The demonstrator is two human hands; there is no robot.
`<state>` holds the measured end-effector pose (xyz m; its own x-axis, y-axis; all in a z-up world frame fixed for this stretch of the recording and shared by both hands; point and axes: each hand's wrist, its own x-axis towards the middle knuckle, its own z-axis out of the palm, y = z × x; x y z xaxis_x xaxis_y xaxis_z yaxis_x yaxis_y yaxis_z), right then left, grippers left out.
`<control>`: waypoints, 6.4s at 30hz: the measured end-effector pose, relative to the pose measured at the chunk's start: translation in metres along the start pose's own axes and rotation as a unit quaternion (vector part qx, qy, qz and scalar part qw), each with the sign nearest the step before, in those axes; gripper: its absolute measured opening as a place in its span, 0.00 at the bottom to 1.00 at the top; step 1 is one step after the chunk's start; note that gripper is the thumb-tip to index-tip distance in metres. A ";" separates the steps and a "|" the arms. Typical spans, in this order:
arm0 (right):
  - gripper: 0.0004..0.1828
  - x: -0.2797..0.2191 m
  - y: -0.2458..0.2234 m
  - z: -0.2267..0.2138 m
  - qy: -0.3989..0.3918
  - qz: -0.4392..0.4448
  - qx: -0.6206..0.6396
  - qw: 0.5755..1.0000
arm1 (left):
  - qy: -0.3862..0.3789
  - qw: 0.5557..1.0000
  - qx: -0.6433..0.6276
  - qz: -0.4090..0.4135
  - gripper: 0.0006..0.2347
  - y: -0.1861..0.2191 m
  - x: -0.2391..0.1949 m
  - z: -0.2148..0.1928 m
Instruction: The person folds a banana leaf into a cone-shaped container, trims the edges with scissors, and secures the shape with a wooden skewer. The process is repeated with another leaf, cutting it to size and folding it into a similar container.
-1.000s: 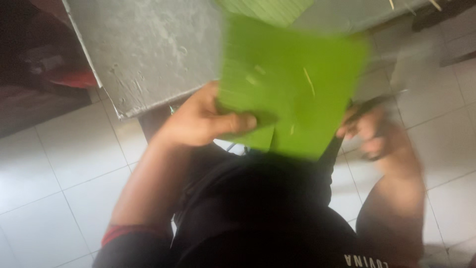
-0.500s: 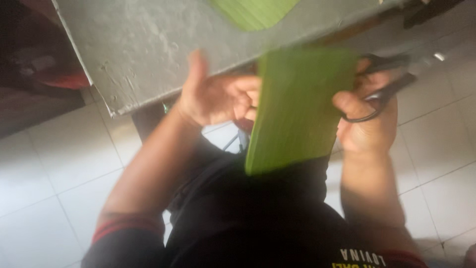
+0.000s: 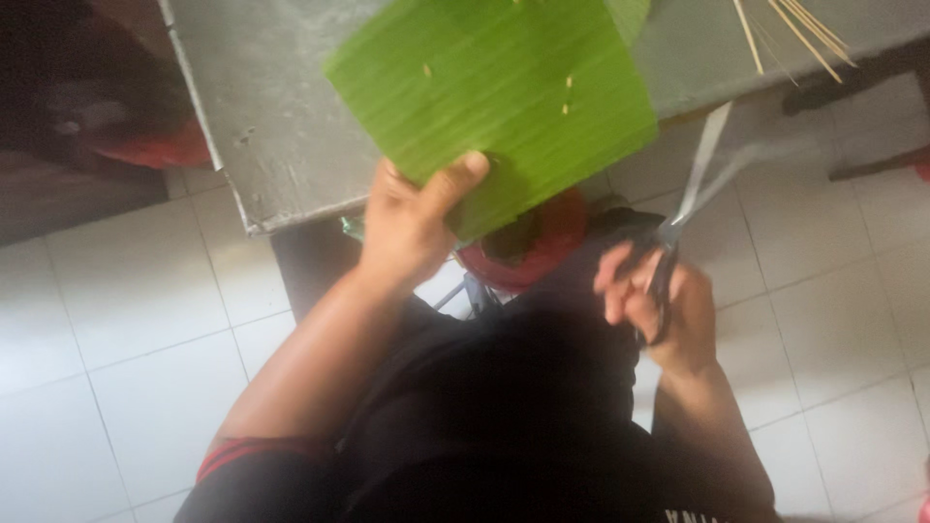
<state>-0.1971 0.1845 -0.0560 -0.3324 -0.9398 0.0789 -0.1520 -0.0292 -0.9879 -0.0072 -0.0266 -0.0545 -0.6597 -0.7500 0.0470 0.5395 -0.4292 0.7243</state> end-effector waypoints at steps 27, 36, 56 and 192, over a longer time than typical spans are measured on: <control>0.15 -0.020 0.009 0.006 -0.120 0.023 -0.032 0.992 | -0.078 0.987 0.137 0.045 0.09 0.017 -0.016 0.018; 0.03 -0.026 0.013 0.005 -0.089 0.116 -0.054 0.988 | -0.085 0.987 0.127 0.042 0.07 0.013 -0.019 0.016; 0.34 -0.002 -0.032 -0.095 -0.367 0.077 -0.167 0.912 | -0.280 0.885 0.318 -0.195 0.24 0.088 0.011 -0.003; 0.16 0.214 -0.040 -0.043 -0.051 0.006 -0.559 0.828 | 0.081 0.731 0.648 0.197 0.18 0.054 -0.038 -0.048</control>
